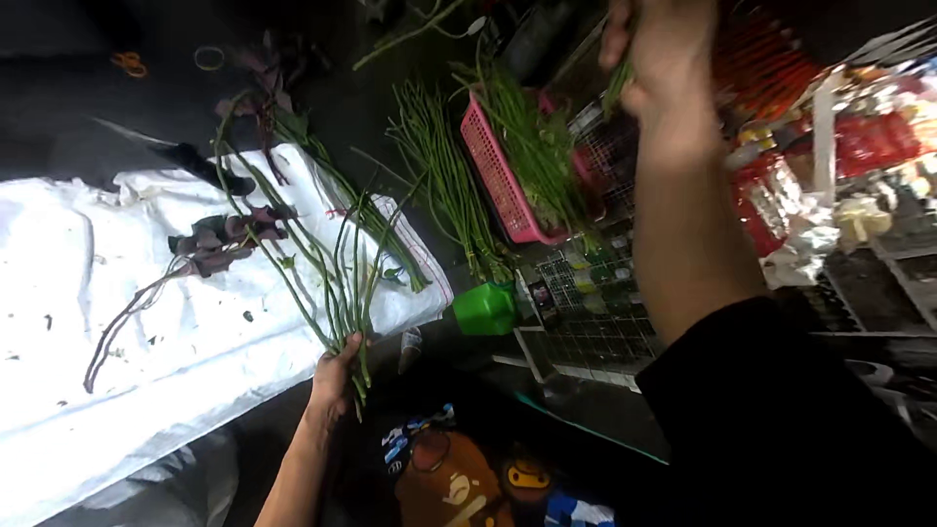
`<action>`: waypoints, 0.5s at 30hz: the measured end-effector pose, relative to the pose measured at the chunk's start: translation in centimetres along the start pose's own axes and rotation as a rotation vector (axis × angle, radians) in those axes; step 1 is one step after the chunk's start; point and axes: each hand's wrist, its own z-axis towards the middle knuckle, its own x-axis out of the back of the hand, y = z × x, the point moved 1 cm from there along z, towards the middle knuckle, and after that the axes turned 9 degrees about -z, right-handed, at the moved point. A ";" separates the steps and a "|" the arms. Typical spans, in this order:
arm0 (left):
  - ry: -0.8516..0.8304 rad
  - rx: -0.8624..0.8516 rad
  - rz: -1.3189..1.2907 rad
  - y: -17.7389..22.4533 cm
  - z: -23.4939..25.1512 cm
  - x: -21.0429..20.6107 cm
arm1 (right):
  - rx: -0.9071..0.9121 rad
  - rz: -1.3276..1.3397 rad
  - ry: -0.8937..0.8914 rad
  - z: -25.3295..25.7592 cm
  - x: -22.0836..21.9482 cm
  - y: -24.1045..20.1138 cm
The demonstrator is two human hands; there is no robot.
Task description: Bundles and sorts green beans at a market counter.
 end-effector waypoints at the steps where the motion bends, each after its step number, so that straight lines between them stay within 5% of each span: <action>1: -0.001 0.002 -0.003 0.0 0.0 0.0 | -0.066 -0.093 0.016 -0.7 0.5 2.0; 7: -0.003 0.057 0.023 0.5 -0.2 0.0 | -0.523 -0.668 -0.019 -8.9 3.5 18.6; 15: 0.019 0.084 0.057 0.9 -0.2 -0.3 | -0.643 -0.823 0.068 -16.4 6.5 20.9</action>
